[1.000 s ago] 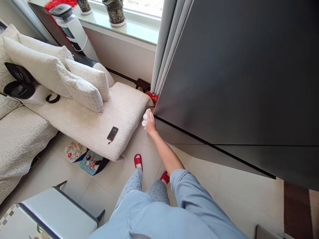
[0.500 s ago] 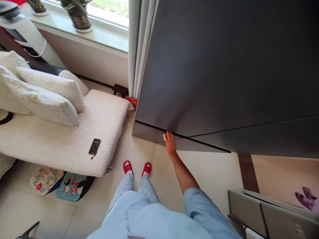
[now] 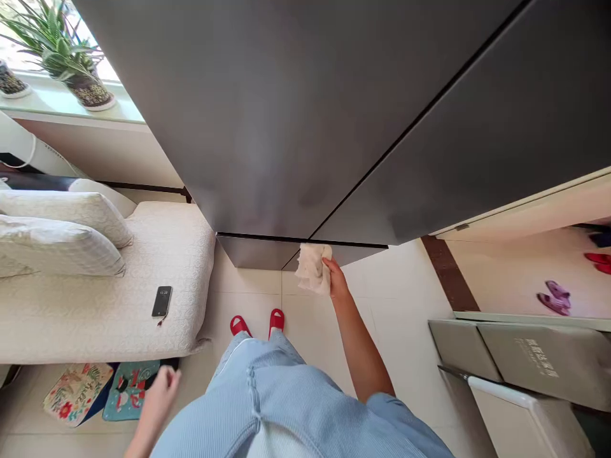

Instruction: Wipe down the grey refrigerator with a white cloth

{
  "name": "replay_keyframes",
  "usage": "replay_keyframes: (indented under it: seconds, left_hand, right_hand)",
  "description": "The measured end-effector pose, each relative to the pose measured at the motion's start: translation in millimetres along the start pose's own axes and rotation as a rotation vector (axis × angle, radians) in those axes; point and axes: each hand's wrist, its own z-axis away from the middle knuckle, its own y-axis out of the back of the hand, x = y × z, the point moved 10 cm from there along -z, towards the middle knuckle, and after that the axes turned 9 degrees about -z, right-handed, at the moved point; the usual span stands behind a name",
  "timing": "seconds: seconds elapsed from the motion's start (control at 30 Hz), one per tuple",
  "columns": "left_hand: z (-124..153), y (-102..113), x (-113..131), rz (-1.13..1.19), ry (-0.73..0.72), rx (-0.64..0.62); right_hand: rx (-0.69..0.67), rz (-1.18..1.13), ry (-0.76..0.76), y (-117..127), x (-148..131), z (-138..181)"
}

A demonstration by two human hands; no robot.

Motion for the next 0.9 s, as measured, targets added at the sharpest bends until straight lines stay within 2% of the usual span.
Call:
replay_keyframes:
  seconds: [0.03,0.1,0.17,0.23,0.27,0.3,0.33,0.4,0.47,0.5,0.57,0.63,0.7,0.77,0.83,0.9]
  left_hand:
    - [-0.3,11.0,-4.1,-0.002,0.013,0.033]
    - [-4.1,33.1,5.9,0.045,-0.017,0.132]
    - [-4.1,43.6,34.2,0.138,-0.119,0.194]
    - [4.6,33.2,66.6,0.207,-0.235,0.146]
    - [12.5,22.0,79.1,0.223,-0.274,0.101]
    - [22.0,8.8,87.2,0.231,-0.293,0.056]
    - [32.4,-5.1,90.5,0.238,-0.294,0.018]
    - [53.0,-31.2,84.3,0.26,-0.255,-0.025]
    - [71.2,-53.6,67.4,0.28,-0.194,-0.046]
    - [79.1,-62.6,57.1,0.283,-0.162,-0.051]
    - [92.2,-74.5,38.0,0.273,-0.109,-0.056]
    - [101.5,-77.8,25.0,0.239,-0.075,-0.061]
    - [105.5,-71.7,22.2,0.179,-0.075,-0.063]
    - [101.7,-57.8,31.3,0.111,-0.113,-0.051]
    - [87.7,-40.7,52.5,0.065,-0.198,-0.02]
    - [61.0,-28.8,80.7,0.047,-0.292,0.006]
  right_hand:
    - [-0.002,-0.035,0.03,-5.5,-18.1,-2.9]
    - [0.01,-0.082,0.118,-13.8,-63.5,-15.5]
    - [0.013,0.025,0.367,-23.1,-130.1,-33.9]
    - [-0.012,0.316,0.777,-44.3,-201.8,-45.8]
    - [-0.027,0.478,0.965,-58.6,-225.5,-50.5]
    - [-0.039,0.623,1.095,-72.0,-237.5,-58.4]
    - [-0.051,0.726,1.142,-82.0,-238.9,-71.4]
    - [-0.112,0.831,1.045,-93.5,-215.9,-104.0]
    - [-0.292,0.783,0.803,-100.8,-163.5,-127.3]
    - [-0.404,0.725,0.684,-104.8,-132.1,-129.1]
    - [-0.594,0.61,0.512,-111.2,-72.5,-114.0]
    - [-0.657,0.542,0.419,-110.7,-23.7,-86.9]
    - [-0.572,0.5,0.35,-100.8,15.8,-60.1]
    - [-0.388,0.453,0.265,-82.2,50.1,-36.6]
    - [-0.191,0.409,0.184,-61.2,78.7,-15.3]
    - [-0.043,0.376,0.125,-45.4,99.6,0.9]
